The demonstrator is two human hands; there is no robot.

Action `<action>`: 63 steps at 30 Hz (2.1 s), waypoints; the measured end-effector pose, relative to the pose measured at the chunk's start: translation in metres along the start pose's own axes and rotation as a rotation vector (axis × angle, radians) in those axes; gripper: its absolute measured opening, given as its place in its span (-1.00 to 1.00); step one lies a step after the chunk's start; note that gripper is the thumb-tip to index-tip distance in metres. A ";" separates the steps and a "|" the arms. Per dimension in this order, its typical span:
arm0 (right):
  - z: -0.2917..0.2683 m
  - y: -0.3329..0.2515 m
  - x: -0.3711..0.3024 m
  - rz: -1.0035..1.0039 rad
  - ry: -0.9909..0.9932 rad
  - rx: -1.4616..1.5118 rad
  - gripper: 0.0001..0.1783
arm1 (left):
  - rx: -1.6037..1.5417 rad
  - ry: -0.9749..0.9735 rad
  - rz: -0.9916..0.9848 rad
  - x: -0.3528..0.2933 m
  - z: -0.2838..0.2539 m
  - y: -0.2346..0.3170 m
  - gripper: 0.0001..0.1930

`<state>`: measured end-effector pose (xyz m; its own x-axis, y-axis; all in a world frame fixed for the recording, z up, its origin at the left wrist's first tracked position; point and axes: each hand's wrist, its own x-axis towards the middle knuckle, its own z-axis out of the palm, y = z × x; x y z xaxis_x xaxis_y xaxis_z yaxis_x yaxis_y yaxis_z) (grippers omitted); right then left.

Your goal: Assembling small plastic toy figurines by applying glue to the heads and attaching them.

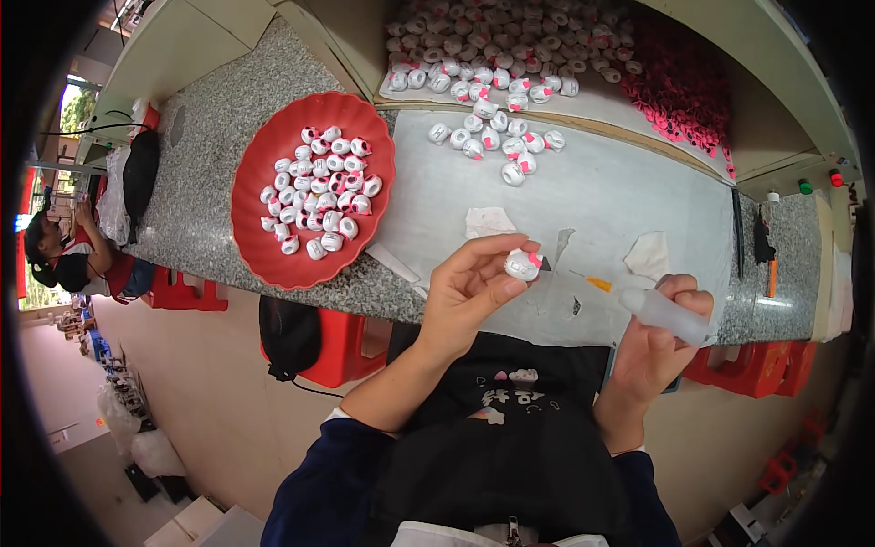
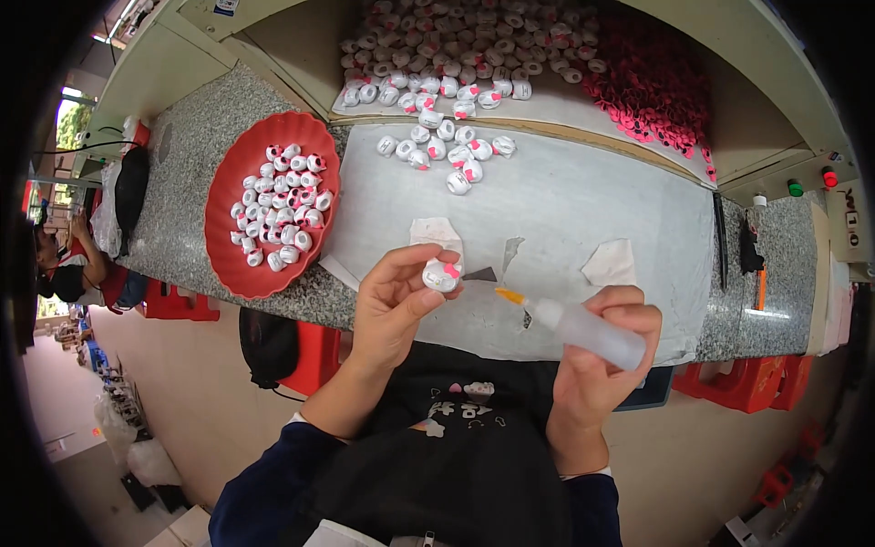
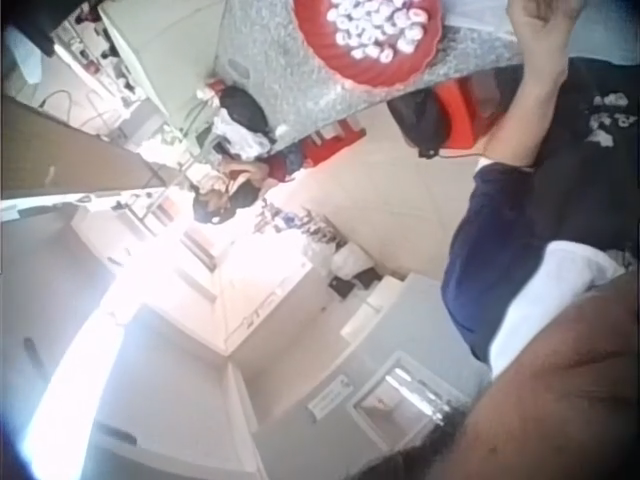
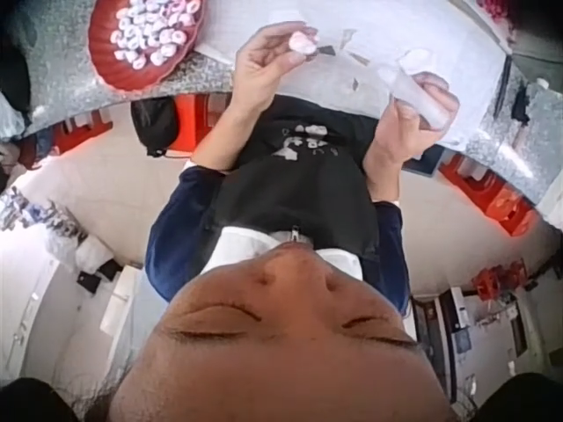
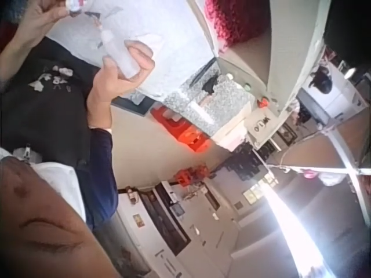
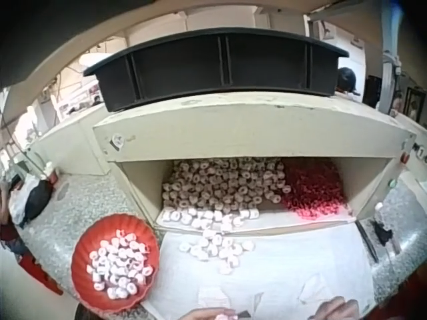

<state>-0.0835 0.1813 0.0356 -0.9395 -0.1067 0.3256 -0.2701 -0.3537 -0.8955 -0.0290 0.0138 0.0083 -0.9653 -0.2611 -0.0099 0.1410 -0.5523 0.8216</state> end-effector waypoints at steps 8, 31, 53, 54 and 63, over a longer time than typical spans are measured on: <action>0.017 -0.002 -0.015 -0.354 -0.200 -0.389 -0.51 | 0.029 -0.030 0.113 -0.009 -0.006 -0.005 -0.64; 0.016 0.001 -0.016 -0.368 -0.222 -0.366 -0.56 | -0.002 -0.036 0.065 -0.011 -0.004 -0.005 -0.63; 0.018 -0.001 -0.016 -0.331 -0.270 -0.328 -0.57 | 0.426 -0.117 0.214 -0.010 -0.004 -0.003 -0.67; 0.017 -0.001 -0.015 -0.320 -0.291 -0.333 -0.57 | 0.426 -0.117 0.213 -0.009 -0.004 -0.003 -0.67; 0.001 0.006 0.003 -0.257 -0.225 -0.334 -0.61 | 0.279 -0.031 0.230 -0.004 -0.011 -0.004 -0.61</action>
<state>-0.0874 0.1777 0.0314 -0.7745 -0.2663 0.5738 -0.5752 -0.0810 -0.8140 -0.0233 0.0083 -0.0015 -0.9221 -0.3270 0.2068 0.2937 -0.2437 0.9243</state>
